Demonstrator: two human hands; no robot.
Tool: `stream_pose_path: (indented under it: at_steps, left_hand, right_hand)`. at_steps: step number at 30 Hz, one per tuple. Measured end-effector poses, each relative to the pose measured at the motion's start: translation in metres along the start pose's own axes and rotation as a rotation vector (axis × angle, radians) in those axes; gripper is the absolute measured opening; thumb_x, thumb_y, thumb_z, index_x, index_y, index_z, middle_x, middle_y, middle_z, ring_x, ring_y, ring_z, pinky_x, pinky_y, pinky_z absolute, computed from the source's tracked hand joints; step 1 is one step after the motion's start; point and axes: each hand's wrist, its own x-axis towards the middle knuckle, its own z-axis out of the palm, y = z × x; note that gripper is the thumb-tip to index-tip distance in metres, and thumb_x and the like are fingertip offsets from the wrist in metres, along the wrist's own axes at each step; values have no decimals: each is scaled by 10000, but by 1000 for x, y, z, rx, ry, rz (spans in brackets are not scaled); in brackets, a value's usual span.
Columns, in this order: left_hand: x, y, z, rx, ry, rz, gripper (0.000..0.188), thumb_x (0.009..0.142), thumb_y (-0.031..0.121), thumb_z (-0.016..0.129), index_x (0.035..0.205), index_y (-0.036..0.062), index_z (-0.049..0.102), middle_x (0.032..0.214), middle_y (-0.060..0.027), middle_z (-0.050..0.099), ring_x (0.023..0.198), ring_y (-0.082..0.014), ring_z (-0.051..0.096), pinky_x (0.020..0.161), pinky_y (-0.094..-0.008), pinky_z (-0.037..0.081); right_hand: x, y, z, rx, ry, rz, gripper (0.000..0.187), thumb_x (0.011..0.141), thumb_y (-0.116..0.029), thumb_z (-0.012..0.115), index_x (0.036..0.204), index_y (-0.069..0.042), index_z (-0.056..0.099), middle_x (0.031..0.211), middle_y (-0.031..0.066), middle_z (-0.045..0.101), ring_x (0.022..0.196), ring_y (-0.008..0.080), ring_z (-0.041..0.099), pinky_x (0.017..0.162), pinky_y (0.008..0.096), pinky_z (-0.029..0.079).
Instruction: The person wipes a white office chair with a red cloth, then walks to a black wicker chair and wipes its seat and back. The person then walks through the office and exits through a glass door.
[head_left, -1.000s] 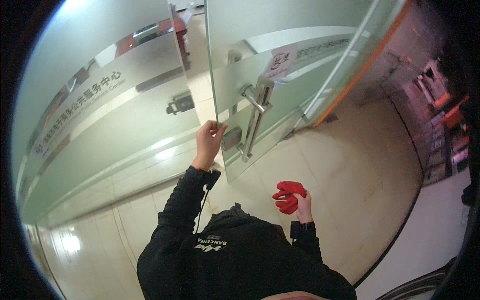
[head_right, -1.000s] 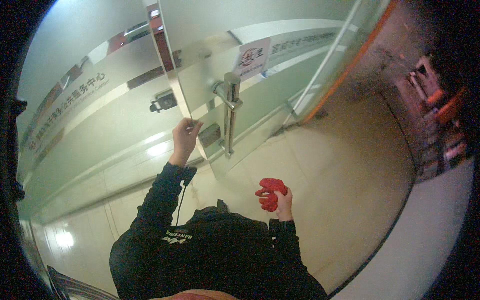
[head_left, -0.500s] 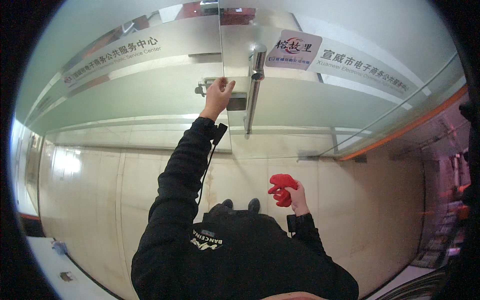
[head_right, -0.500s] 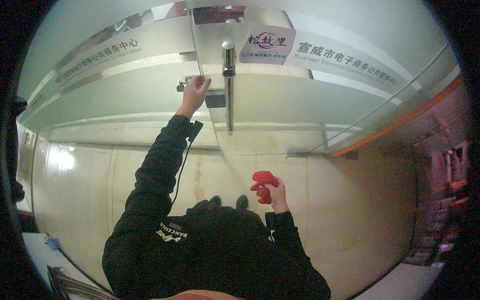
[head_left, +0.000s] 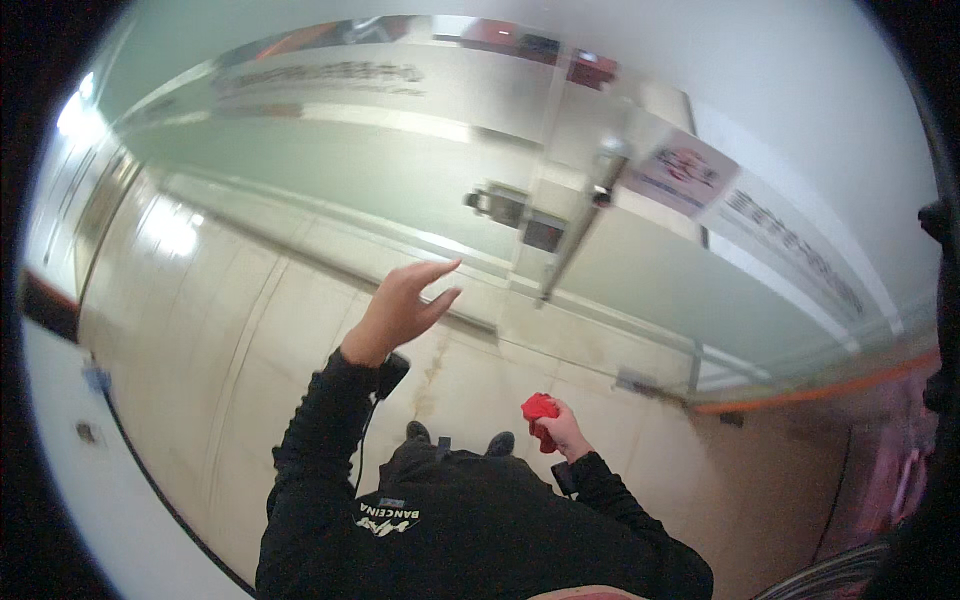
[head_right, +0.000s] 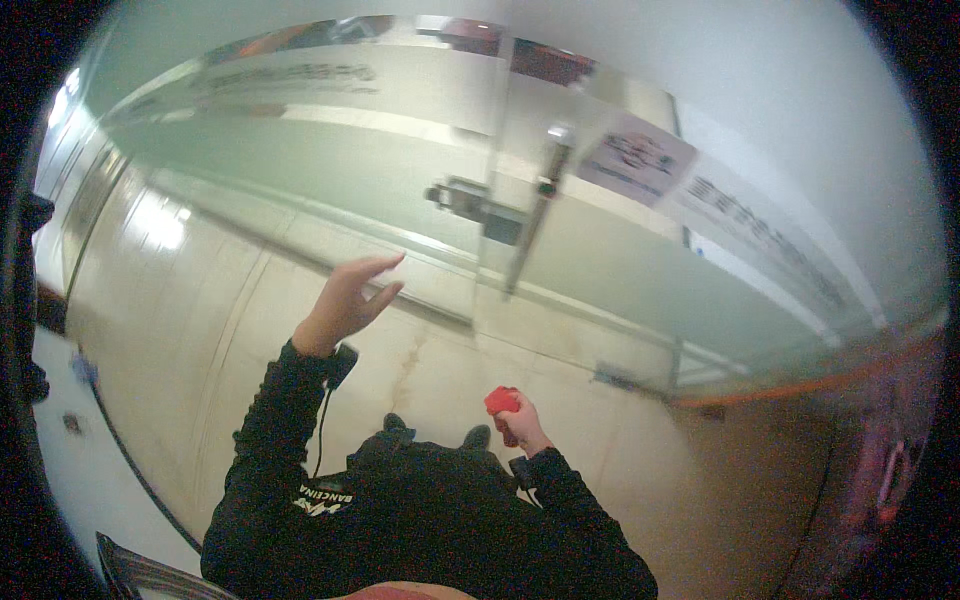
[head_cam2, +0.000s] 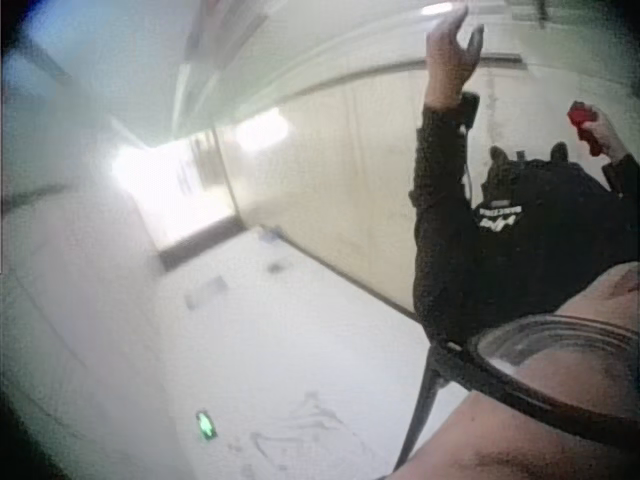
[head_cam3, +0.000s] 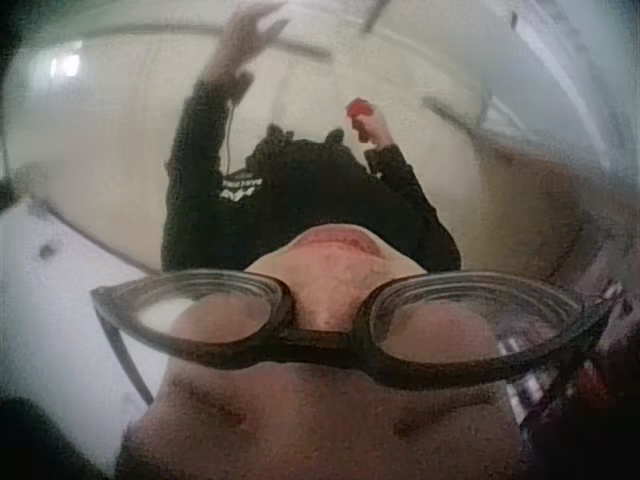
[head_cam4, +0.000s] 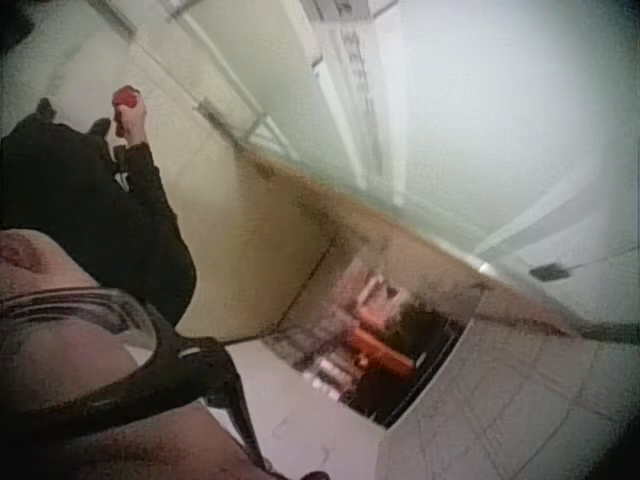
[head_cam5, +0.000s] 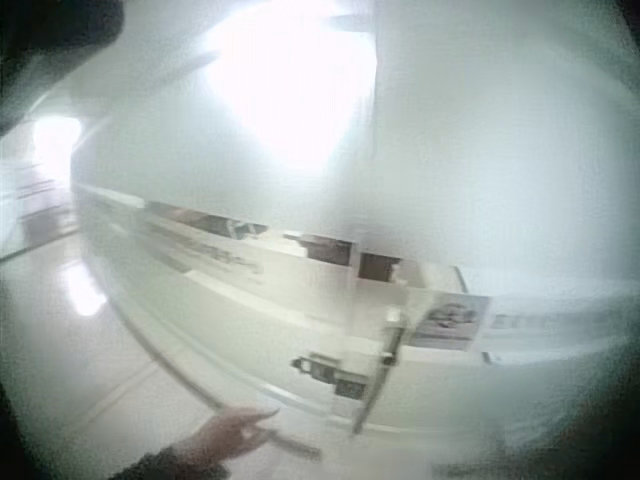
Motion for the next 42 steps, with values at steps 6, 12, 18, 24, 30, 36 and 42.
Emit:
stream_pose_path:
  at_steps: [6, 12, 18, 24, 30, 36, 42]
  left_hand:
    - [-222, -70, -130, 186, 120, -680, 248, 927, 160, 767, 1093, -24, 772, 1020, -215, 774, 961, -339, 760, 861, -388, 595]
    - [-420, -117, -207, 132, 328, -1026, 298, 952, 223, 740, 1132, -13, 770, 1009, -200, 787, 926, -294, 778, 864, -371, 599]
    - [-520, -163, -290, 144, 465, -1205, 296, 941, 217, 739, 1144, 2, 760, 980, -177, 782, 904, -286, 761, 843, -376, 588]
    - [-554, -234, -370, 137, 611, -1291, 311, 942, 207, 739, 1168, -7, 741, 970, -180, 775, 913, -288, 755, 845, -385, 586]
    - [-572, -337, -468, 169, 677, -1405, 337, 946, 216, 734, 1197, -9, 733, 1008, -180, 774, 932, -291, 752, 857, -386, 585]
    - [-593, -425, -559, 190, 780, -1578, 362, 957, 231, 724, 1224, -12, 728, 1023, -182, 776, 931, -292, 751, 866, -389, 587]
    - [-624, -479, -660, 176, 995, -1631, 344, 964, 210, 719, 1232, -5, 731, 1020, -165, 784, 918, -252, 750, 852, -365, 587]
  right_hand:
    - [50, -27, 144, -259, -365, 191, 363, 869, 25, 694, 1226, 9, 631, 898, 120, 754, 745, 180, 727, 623, 312, 569]
    - [100, -20, 343, -502, -607, 199, 408, 885, 82, 627, 1290, 41, 593, 1028, 170, 752, 876, 280, 776, 737, 403, 631]
    - [126, -36, 557, -589, -840, 175, 398, 903, -17, 684, 1283, 40, 582, 889, 185, 757, 697, 209, 735, 570, 350, 594]
    - [193, -35, 741, -651, -881, -63, 431, 931, -70, 734, 1323, 25, 581, 1093, 139, 730, 909, 225, 742, 793, 369, 624]
    - [292, -49, 924, -573, -1091, -116, 405, 969, -57, 689, 1363, -20, 602, 1213, 99, 705, 1105, 198, 682, 985, 362, 554]
    - [320, -54, 1131, -604, -1255, -69, 376, 997, -157, 673, 1337, -19, 592, 1004, 101, 729, 801, 182, 729, 683, 337, 617]
    - [328, -30, 1336, -528, -1305, -116, 337, 1066, -214, 621, 1338, -16, 632, 1081, 61, 730, 976, 160, 693, 869, 334, 567]
